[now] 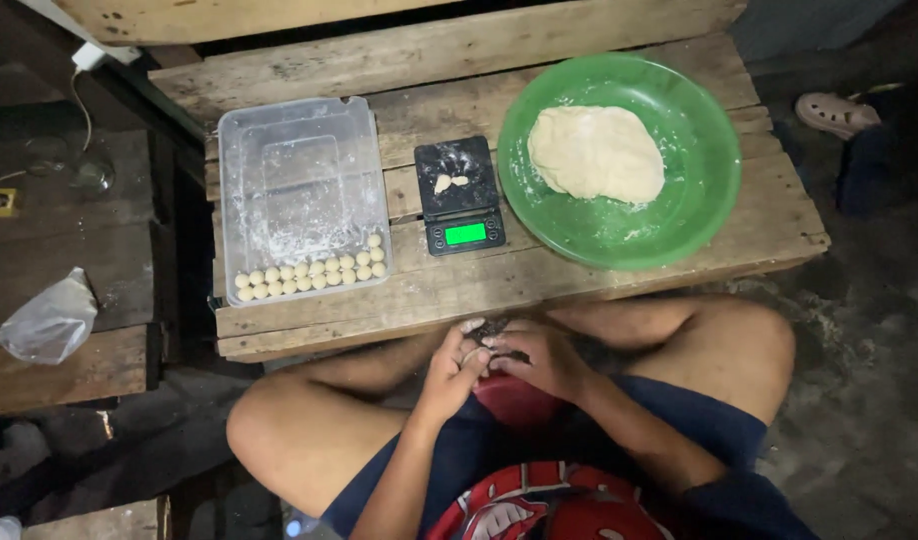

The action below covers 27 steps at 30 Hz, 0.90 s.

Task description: The person portions dough into small balls, weighs each piece on a digital scale, and places the finished balls into a clear plastic container. The person repeatedly rolls the dough between the palms to form uniform spheres.

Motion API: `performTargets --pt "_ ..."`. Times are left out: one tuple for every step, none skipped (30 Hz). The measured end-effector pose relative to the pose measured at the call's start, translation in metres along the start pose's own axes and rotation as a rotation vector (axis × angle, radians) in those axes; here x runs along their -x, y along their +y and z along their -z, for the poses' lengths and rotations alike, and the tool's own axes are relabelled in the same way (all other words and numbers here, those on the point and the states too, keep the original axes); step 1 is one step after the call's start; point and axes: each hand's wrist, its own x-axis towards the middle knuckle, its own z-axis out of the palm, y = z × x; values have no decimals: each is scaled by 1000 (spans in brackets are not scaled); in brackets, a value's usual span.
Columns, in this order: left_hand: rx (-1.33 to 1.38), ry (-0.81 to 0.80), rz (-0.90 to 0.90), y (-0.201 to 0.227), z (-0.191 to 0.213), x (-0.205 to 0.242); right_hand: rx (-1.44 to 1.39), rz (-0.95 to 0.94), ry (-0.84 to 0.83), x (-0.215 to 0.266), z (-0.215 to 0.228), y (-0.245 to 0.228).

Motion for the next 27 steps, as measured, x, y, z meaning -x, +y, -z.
performTargets --pt "42 -11 -10 0 -2 1 -2 51 38 -2 8 -15" --pt "84 -23 -21 1 -3 2 -4 101 78 -5 17 -30" --pt "79 -25 -20 -4 -3 0 -8 102 83 -2 8 -15" --pt "95 -44 -39 -9 -4 -1 7 125 72 2 -2 -1" --pt "111 -63 -58 -14 -4 -1 23 149 60 5 -12 13" --pt "107 -64 -56 -20 -3 -1 19 148 63 4 -9 10" --pt "96 -60 -47 -27 -2 -1 -18 171 86 3 -7 7" --pt "88 -55 -41 -33 -1 -2 -52 193 108 2 -4 4" --pt "86 -56 -41 -37 0 -2 -53 194 110 3 -7 12" --pt "20 -14 -7 -42 0 -3 -51 215 112 4 -11 19" --pt "-46 29 27 -46 2 -4 -48 237 114 4 -15 27" --pt "-46 29 27 -40 2 -4 -48 237 114 4 -13 26" --pt "-81 27 42 -35 2 -5 -65 234 111 3 -12 24" --pt "-112 27 58 -30 1 -5 -81 230 105 3 -10 23" --pt "-110 27 59 -22 1 -4 -80 229 104 3 -7 19" --pt "-117 33 64 -14 0 -4 -78 195 95 2 -4 15" --pt "-123 40 69 -7 0 -3 -75 160 86 2 -1 11" --pt "-120 42 68 -13 3 -3 -73 161 83 1 3 6" --pt "-97 32 67 -19 5 -3 -106 132 70 0 7 1" --pt "-74 22 65 -26 9 -4 -139 103 58 -1 11 -5" --pt "-71 24 63 -23 8 -3 -136 105 55 -2 16 -12" --pt "-50 34 75 -20 8 -3 -162 107 24 -3 21 -18" --pt "-29 44 86 -18 7 -2 -188 109 -8 -3 26 -25" --pt "-24 46 87 -17 8 -2 -185 107 -13 -3 22 -22" --pt "-33 47 103 -16 9 -2 -174 89 -8 -2 18 -19" --pt "-42 49 117 -15 9 -2 -162 72 -4 -2 15 -15" --pt "-36 53 118 -14 8 -2 -160 71 -10 -3 15 -18"
